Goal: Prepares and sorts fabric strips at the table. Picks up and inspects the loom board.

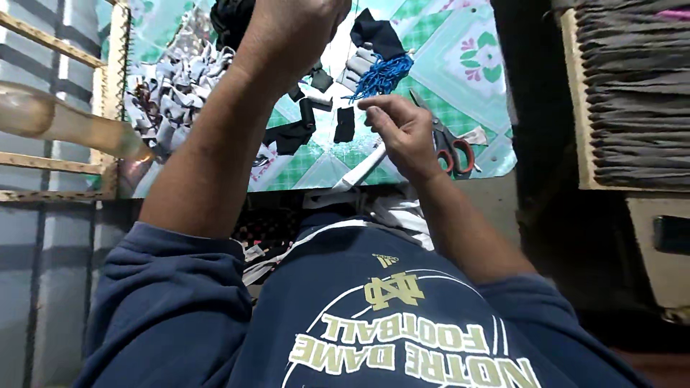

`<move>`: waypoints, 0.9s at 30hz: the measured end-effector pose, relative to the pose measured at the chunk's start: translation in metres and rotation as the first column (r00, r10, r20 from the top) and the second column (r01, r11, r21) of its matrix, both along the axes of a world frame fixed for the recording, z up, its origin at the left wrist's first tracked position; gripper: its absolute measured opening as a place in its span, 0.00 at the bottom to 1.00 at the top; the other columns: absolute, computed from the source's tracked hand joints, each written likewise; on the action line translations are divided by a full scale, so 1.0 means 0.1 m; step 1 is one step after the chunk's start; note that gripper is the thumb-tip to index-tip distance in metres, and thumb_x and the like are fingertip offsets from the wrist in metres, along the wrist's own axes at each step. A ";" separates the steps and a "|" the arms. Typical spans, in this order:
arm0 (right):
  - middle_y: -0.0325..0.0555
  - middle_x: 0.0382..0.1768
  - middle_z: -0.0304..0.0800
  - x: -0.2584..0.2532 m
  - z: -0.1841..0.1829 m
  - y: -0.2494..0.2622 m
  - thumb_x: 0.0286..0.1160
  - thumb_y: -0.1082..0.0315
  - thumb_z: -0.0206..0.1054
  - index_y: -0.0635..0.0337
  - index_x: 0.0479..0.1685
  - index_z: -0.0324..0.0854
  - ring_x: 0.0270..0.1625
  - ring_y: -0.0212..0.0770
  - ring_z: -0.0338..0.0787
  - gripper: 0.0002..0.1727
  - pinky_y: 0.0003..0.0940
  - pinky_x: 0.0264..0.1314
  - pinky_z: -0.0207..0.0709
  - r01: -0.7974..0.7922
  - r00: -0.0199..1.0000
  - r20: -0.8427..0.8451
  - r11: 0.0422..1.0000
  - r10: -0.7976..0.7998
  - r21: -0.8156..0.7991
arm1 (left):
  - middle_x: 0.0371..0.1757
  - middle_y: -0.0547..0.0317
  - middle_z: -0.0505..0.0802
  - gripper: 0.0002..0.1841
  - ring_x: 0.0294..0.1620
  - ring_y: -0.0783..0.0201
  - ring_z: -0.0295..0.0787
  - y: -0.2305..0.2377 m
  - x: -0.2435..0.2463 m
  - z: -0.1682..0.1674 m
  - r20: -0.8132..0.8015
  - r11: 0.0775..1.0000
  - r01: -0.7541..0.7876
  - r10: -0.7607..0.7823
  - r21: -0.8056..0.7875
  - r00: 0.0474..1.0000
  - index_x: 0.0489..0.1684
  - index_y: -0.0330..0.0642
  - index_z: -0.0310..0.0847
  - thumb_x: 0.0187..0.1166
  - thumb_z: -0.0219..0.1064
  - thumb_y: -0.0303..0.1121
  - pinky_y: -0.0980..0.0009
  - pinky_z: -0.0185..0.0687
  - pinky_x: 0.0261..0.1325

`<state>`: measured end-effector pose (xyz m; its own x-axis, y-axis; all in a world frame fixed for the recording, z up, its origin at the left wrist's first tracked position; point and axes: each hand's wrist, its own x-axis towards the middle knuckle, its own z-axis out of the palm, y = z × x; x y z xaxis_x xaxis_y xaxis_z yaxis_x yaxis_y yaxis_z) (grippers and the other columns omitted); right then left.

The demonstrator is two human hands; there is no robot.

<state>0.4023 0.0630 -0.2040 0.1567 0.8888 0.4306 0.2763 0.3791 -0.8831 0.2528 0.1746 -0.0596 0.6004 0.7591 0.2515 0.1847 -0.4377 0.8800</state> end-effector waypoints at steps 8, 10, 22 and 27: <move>0.41 0.41 0.88 -0.23 0.09 0.09 0.77 0.74 0.69 0.67 0.43 0.89 0.44 0.26 0.87 0.06 0.22 0.50 0.83 -0.133 0.957 -0.252 0.990 0.141 0.052 | 0.16 0.72 0.72 0.20 0.16 0.79 0.64 -0.07 0.15 -0.16 0.038 0.999 0.049 -0.049 -0.009 0.998 0.15 0.49 0.69 0.83 0.54 0.22 0.83 0.60 0.21; 0.41 0.40 0.87 -0.22 0.03 0.04 0.78 0.73 0.68 0.66 0.41 0.89 0.44 0.26 0.86 0.06 0.21 0.49 0.82 -0.132 0.966 -0.223 0.991 0.134 0.025 | 0.15 0.72 0.72 0.19 0.17 0.78 0.64 -0.05 0.14 -0.15 0.046 1.000 0.011 -0.010 -0.013 0.999 0.13 0.49 0.68 0.79 0.54 0.19 0.83 0.61 0.22; 0.41 0.47 0.91 -0.27 0.27 0.06 0.82 0.74 0.63 0.74 0.62 0.80 0.44 0.23 0.88 0.15 0.22 0.51 0.84 -0.202 0.916 -0.330 0.974 0.226 0.105 | 0.14 0.72 0.72 0.20 0.15 0.78 0.63 -0.10 0.19 -0.22 0.096 0.997 0.064 -0.061 -0.032 0.994 0.15 0.49 0.67 0.84 0.53 0.22 0.82 0.60 0.20; 0.39 0.40 0.91 -0.29 0.15 0.03 0.79 0.75 0.66 0.67 0.43 0.88 0.42 0.26 0.89 0.06 0.24 0.49 0.85 -0.176 0.922 -0.337 0.982 0.191 0.074 | 0.15 0.72 0.71 0.19 0.16 0.78 0.64 -0.09 0.14 -0.23 0.086 0.998 0.048 -0.044 -0.041 0.995 0.17 0.49 0.68 0.86 0.54 0.24 0.82 0.60 0.21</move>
